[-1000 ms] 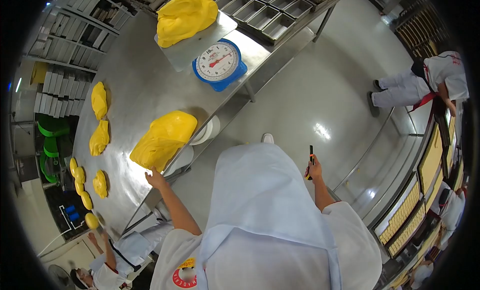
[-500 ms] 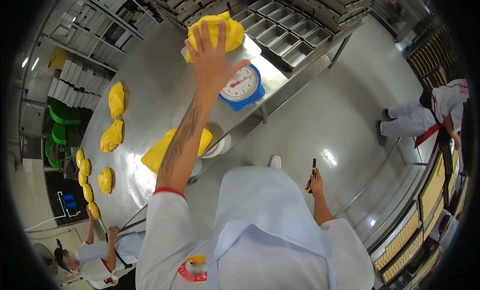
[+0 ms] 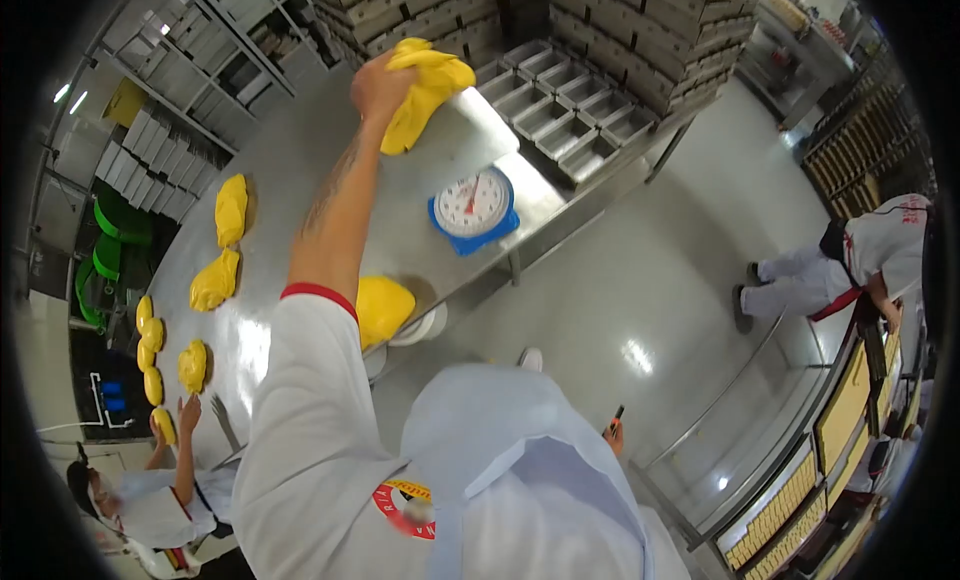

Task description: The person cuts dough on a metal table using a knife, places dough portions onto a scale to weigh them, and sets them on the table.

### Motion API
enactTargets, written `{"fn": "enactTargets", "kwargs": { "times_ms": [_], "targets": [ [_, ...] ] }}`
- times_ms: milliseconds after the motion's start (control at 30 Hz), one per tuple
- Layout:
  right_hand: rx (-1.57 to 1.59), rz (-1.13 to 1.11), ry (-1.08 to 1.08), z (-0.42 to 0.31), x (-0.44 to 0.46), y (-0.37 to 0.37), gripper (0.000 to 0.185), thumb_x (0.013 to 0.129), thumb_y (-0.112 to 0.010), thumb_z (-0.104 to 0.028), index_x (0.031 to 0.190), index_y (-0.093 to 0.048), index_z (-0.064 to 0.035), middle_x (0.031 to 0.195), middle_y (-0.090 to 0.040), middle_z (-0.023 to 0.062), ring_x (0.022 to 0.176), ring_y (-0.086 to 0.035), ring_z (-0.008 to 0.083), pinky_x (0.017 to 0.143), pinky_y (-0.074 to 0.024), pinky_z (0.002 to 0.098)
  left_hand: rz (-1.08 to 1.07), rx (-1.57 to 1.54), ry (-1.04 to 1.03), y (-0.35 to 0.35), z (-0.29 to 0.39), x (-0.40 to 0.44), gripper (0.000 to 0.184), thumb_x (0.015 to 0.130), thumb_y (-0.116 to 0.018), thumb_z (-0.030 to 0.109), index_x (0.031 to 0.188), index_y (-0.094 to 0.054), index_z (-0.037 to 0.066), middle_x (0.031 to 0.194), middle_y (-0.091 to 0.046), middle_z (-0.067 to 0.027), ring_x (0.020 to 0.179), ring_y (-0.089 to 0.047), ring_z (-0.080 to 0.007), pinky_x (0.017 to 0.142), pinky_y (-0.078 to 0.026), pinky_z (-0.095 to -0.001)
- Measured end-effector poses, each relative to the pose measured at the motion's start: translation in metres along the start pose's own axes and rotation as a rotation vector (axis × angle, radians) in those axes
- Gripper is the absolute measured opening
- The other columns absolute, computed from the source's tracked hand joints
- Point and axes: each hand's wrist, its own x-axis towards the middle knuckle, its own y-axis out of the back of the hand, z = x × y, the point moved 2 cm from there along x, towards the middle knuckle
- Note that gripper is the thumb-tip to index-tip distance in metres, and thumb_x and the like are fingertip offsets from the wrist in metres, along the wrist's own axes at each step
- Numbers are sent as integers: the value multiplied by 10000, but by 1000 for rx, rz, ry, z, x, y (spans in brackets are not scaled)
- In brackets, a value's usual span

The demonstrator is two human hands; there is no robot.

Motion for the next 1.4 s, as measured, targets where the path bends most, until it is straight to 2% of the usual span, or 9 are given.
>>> {"fn": "enactTargets", "kwargs": {
  "times_ms": [200,300,367,433,567,700,1033,1167,1400],
  "targets": [
    [-107,-44,42,-2,30,-22,465,1009,-475,-89,1456,-408,-196,644,-484,28,468,-481,136,408,-424,314,691,-973,707,98,-80,33,229,710,-802,164,804,-723,-28,790,-699,-94,692,-639,-198,645,-527,-389],
    [-199,-104,65,-58,30,-73,459,1009,-480,-90,1450,-423,-200,643,-480,20,467,-471,127,408,-412,307,899,-1136,439,190,-99,38,200,676,-724,57,590,-558,-15,670,-560,-22,623,-511,-158,576,-465,-377],
    [-264,-152,108,-86,29,-102,455,1009,-483,-91,1447,-434,-203,642,-478,14,467,-464,121,407,-404,302,754,-1110,267,274,-113,28,348,754,-781,137,983,-613,-65,985,-639,-152,869,-641,-279,747,-540,-428],
    [-324,-206,157,-111,24,-134,451,1009,-487,-92,1443,-444,-206,641,-476,9,466,-458,115,406,-396,297,892,745,-55,349,-197,46,326,786,-747,200,1064,-723,31,837,-709,-143,716,-686,-278,724,-547,-373],
    [-421,-306,250,-148,8,-195,444,1009,-493,-94,1436,-465,-212,640,-471,-2,464,-444,103,405,-381,288,961,-176,-82,510,-145,-52,217,798,-698,146,984,-742,44,960,-734,-157,801,-701,-330,757,-549,-399],
    [-496,-406,341,-164,-18,-242,437,1009,-500,-96,1428,-485,-218,638,-467,-14,463,-431,91,404,-365,279,888,621,-255,584,-225,-109,329,832,-678,145,1148,-690,57,1117,-711,-133,1043,-673,-276,879,-537,-393],
    [-492,-287,246,-115,-111,-251,568,1028,-481,-128,1564,-320,-224,668,-507,29,490,-514,142,451,-499,347,-284,260,380,380,-712,-477,686,837,-758,387,1439,-533,146,1531,-407,-208,1431,-367,-340,1174,-288,-462],
    [-604,-201,86,-64,-139,-192,566,1028,-481,-113,1564,-321,-199,650,-514,38,472,-505,147,436,-491,356,-262,-46,809,308,-514,-499,602,950,-642,443,1437,-532,105,1526,-403,-236,1432,-362,-355,1167,-305,-434],
    [-629,-93,68,8,-187,-53,538,1032,-475,-147,1543,-345,-256,608,-477,33,451,-504,144,393,-467,340,-130,-20,385,261,-394,-425,569,945,-653,441,1382,-564,87,1422,-542,-136,1389,-410,-356,1153,-311,-457]
  ]
}}
